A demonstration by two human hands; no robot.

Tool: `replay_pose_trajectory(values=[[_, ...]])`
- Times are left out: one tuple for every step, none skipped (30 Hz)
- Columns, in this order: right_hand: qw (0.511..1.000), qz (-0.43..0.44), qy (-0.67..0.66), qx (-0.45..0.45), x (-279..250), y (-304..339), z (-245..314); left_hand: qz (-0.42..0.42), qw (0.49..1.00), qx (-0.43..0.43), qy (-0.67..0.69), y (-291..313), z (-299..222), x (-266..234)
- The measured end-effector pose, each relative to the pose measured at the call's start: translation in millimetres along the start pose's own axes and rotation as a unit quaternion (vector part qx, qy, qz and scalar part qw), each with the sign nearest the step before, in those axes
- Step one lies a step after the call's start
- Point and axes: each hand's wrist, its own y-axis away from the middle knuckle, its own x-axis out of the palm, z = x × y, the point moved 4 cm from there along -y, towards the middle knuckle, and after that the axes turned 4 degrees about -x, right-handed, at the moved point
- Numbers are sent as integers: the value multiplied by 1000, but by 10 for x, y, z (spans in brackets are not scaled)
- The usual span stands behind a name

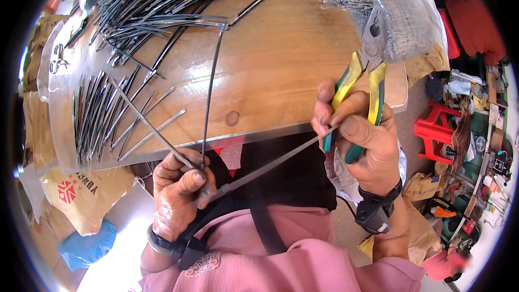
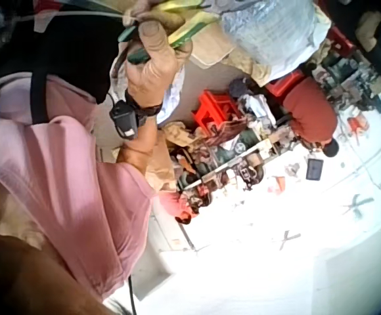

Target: The person assembles metal rods by picking them from a pile and using pliers to secure or join them together on a work table.

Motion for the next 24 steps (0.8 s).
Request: replay_pose_trajectory(values=[[999, 6, -33, 17, -30, 20, -40, 3, 1000, -6, 8, -5, 15, 16], [997, 12, -65, 33, -23, 38, -57, 4, 999, -12, 32, -12, 30, 46], [999, 1, -15, 43, 16, 70, -91, 5, 998, -17, 56, -21, 49, 86], [997, -11, 24, 79, 29, 117, -137, 6, 997, -25, 79, -24, 66, 100], [996, -14, 11, 90, 55, 143, -154, 20, 995, -40, 85, -28, 87, 94], [995, -16, -3, 100, 67, 158, -161, 15, 997, -34, 72, -25, 84, 96], [998, -23, 26, 59, 28, 141, -128, 10, 998, -29, 58, -22, 91, 93], [998, -30, 54, 17, -23, 115, -85, 4, 999, -25, 45, -19, 97, 91], [993, -60, 95, -23, -85, 102, -23, -7, 1000, -19, 16, -12, 101, 81], [991, -54, 120, -32, -85, 79, 50, -18, 1000, -12, -11, -1, 90, 77], [987, -48, 145, -41, -72, 57, 130, -29, 999, -5, -38, 10, 79, 78], [983, -41, 170, -50, -77, 40, 186, -32, 997, 9, -68, 19, 67, 95], [963, -5, 253, -91, -98, 36, 217, -34, 994, 24, -98, 20, 68, 118], [951, 17, 296, -93, -91, 31, 220, -37, 990, 38, -128, 19, 64, 135], [936, 39, 337, -94, -81, 30, 222, -36, 989, 36, -139, 10, 65, 140], [919, 59, 379, -95, -85, 42, 224, -33, 987, 32, -152, -6, 74, 142], [904, 65, 406, -117, -43, 31, 220, -29, 986, 28, -164, -17, 82, 141], [896, 69, 421, -123, -30, 23, 199, -30, 984, 23, -172, -20, 88, 138], [887, 75, 437, -129, -25, 16, 178, -30, 983, 18, -179, -17, 87, 135], [877, 80, 454, -136, -15, 22, 160, -30, 982, 14, -185, -13, 80, 132], [874, 79, 462, -128, -5, 32, 138, -36, 979, -13, -199, 0, 61, 132], [876, 77, 458, -128, 4, 38, 133, -44, 977, -14, -207, 0, 58, 113], [879, 76, 453, -129, 2, 39, 124, -52, 975, -14, -215, 4, 60, 96], [881, 75, 448, -130, -18, 40, 115, -61, 973, -15, -223, 3, 62, 82]])
